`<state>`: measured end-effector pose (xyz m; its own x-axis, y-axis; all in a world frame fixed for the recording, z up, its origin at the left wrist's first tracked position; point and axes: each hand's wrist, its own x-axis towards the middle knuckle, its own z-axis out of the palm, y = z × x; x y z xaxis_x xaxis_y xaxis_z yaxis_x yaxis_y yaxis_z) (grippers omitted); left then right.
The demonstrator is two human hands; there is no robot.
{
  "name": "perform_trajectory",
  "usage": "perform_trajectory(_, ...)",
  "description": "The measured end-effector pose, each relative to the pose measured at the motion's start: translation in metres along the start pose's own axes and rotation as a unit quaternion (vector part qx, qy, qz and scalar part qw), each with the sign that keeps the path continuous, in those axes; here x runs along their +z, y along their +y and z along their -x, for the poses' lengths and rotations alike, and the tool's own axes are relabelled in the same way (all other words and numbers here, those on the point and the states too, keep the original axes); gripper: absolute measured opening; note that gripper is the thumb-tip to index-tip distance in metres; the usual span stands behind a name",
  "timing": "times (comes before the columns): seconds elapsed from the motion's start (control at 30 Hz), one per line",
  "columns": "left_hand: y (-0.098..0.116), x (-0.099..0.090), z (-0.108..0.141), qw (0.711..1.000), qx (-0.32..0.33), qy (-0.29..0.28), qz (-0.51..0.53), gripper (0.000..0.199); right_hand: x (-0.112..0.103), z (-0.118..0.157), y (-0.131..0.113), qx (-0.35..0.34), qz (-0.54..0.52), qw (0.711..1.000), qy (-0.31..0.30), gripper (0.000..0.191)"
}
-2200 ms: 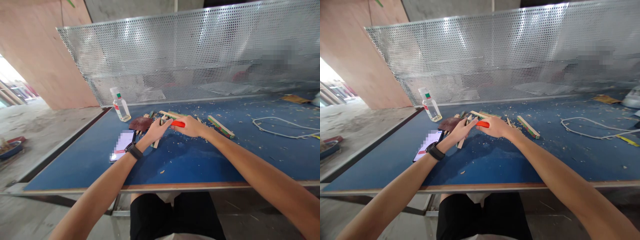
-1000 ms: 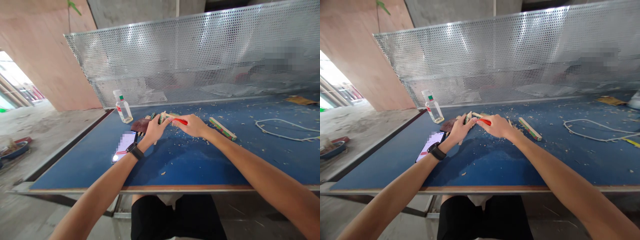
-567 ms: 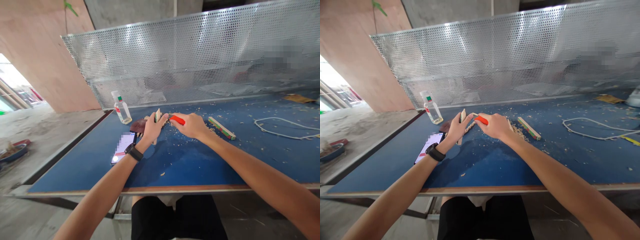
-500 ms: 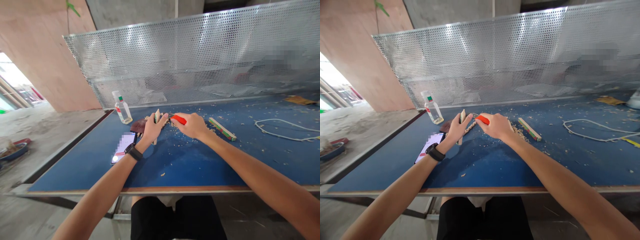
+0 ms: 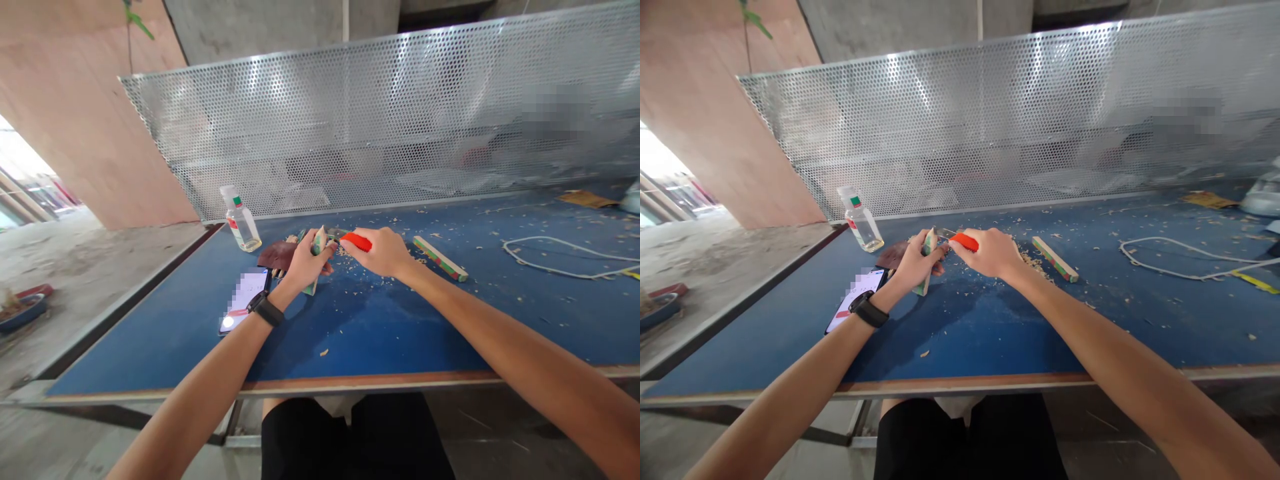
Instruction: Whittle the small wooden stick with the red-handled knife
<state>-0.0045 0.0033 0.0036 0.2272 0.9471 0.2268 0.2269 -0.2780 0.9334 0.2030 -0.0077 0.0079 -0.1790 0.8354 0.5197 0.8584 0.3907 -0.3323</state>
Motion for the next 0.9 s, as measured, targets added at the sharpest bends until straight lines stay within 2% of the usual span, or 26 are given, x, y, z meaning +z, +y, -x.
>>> perform_trajectory(0.27, -0.006, -0.001, -0.005, 1.000, -0.014, -0.007, 0.007, 0.031, -0.001, 0.001, 0.002, -0.017, -0.029, 0.999, -0.037, 0.057)
perform_trajectory(0.43, -0.009, -0.001, -0.008, 1.000, 0.011, -0.011, -0.003, 0.024, -0.002, 0.001, 0.003, -0.027, -0.036, 0.998, -0.044, 0.059)
perform_trajectory(0.53, -0.006, -0.001, -0.005, 0.999, -0.005, -0.024, 0.049, 0.023, -0.001, 0.001, 0.005, -0.035, -0.046, 0.997, -0.056, 0.062)
perform_trajectory(0.67, 0.000, 0.000, 0.001, 0.990, -0.031, -0.056, 0.127, 0.029, 0.001, -0.002, 0.009, -0.029, -0.054, 0.996, -0.065, 0.068)
perform_trajectory(0.9, -0.001, 0.002, 0.006, 0.998, -0.013, -0.043, 0.047, 0.048, -0.004, -0.004, 0.011, -0.043, -0.106, 0.988, -0.104, 0.066)
